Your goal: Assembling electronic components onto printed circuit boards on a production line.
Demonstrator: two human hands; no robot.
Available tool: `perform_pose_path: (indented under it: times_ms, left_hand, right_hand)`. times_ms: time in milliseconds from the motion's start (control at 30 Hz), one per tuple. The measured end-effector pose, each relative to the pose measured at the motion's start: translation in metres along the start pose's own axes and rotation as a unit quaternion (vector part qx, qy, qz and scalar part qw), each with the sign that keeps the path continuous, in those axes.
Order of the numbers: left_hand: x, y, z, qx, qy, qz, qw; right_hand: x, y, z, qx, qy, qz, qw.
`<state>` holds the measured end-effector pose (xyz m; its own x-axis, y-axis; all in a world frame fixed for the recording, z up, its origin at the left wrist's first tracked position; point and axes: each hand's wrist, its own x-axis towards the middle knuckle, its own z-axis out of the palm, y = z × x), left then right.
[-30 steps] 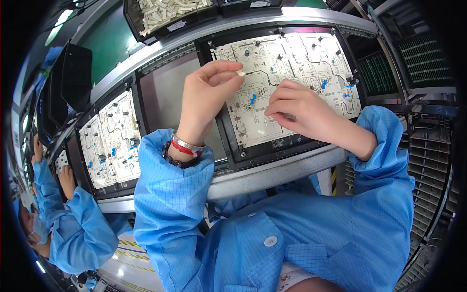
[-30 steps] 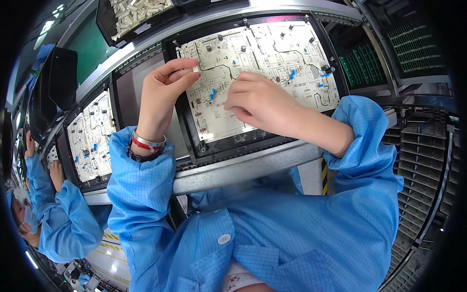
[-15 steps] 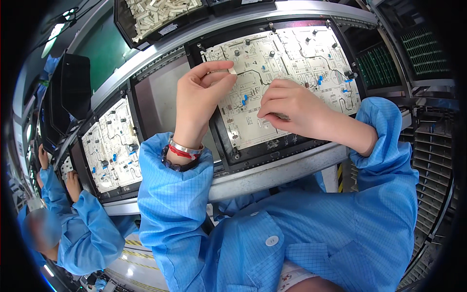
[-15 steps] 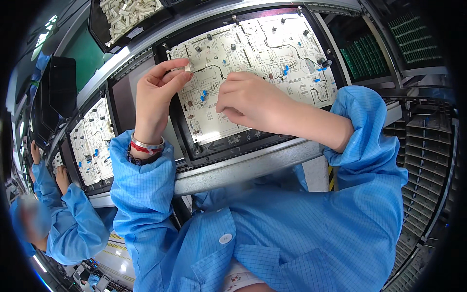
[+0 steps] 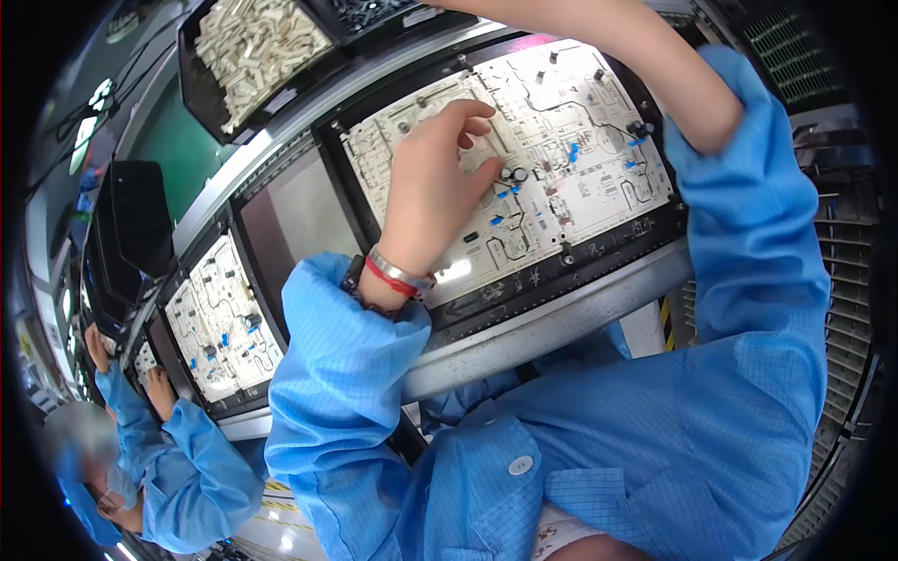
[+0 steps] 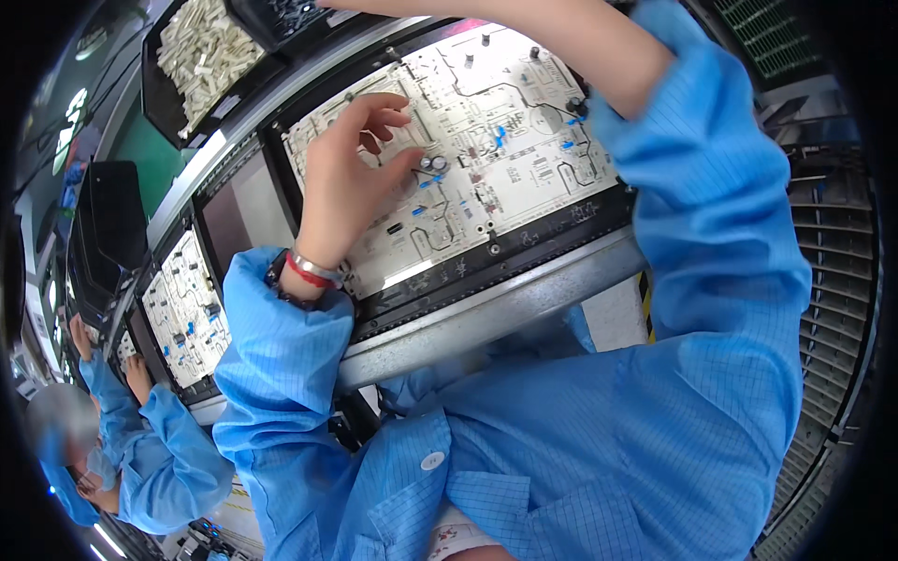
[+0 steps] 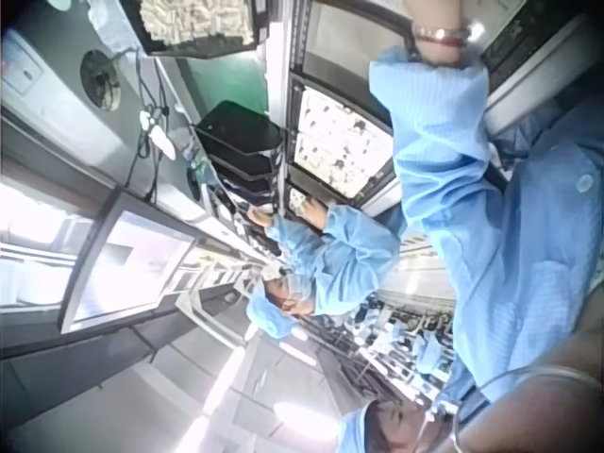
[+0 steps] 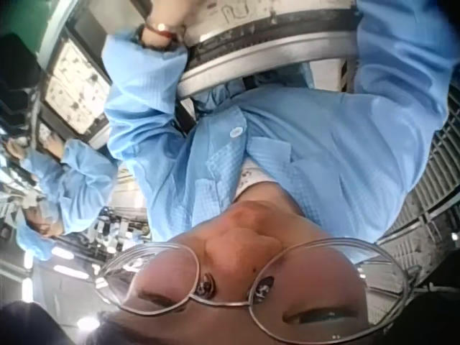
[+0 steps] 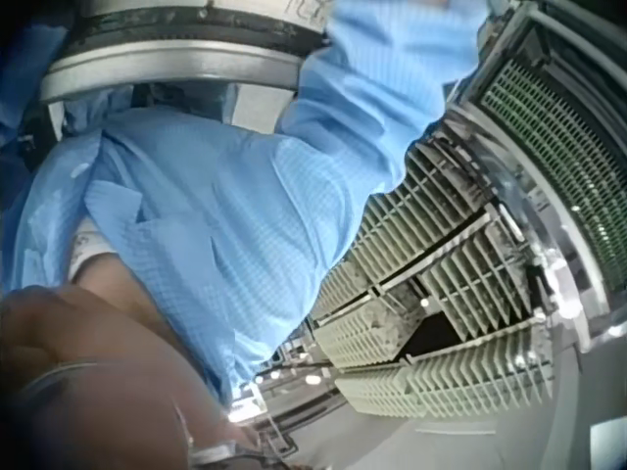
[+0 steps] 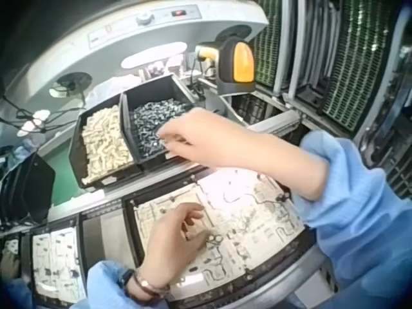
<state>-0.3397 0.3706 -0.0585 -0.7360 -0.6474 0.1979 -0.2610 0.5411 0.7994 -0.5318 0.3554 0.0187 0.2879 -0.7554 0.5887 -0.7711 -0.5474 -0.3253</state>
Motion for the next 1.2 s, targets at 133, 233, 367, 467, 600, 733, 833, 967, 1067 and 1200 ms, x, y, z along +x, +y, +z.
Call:
perform_pose_path:
  times_ms: [133,233,367,467,600,733,833,967,1067,1200]
  left_hand:
    - [0.010,-0.006,0.016,0.036,-0.024,0.027,0.999]
    - [0.012,-0.001,0.016,0.065,-0.029,0.022,0.997]
    - [0.009,0.001,0.003,0.115,-0.040,0.014,0.992]
    - [0.019,0.011,0.009,0.141,-0.062,0.046,0.987]
    - [0.023,0.013,0.010,0.195,-0.068,0.055,0.977]
    - [0.025,0.017,0.010,0.227,-0.087,0.099,0.965]
    - [0.019,0.018,0.012,0.275,-0.061,0.138,0.950]
    - [0.021,0.014,0.010,0.234,-0.132,0.131,0.954]
    - [0.035,0.017,-0.023,0.178,-0.133,0.139,0.965]
    - [0.072,0.004,-0.092,0.284,0.154,0.034,0.946]
  right_hand:
    - [0.015,0.034,0.018,-0.094,-0.055,0.011,0.994]
    - [0.018,0.048,0.028,-0.136,-0.071,0.030,0.988]
    - [0.059,0.014,0.045,-0.252,-0.256,0.160,0.919]
    - [0.059,0.021,0.034,-0.313,-0.362,0.354,0.804]
    - [0.073,0.029,0.041,-0.274,-0.307,0.222,0.884]
    - [0.047,0.073,0.056,-0.222,-0.121,0.069,0.965]
    - [0.059,0.035,0.035,-0.251,-0.219,0.176,0.926]
    - [0.029,0.081,0.043,-0.242,0.018,-0.014,0.970]
    - [0.026,0.083,0.039,-0.170,0.004,-0.003,0.985]
    - [0.017,0.066,0.013,-0.080,0.002,0.042,0.996]
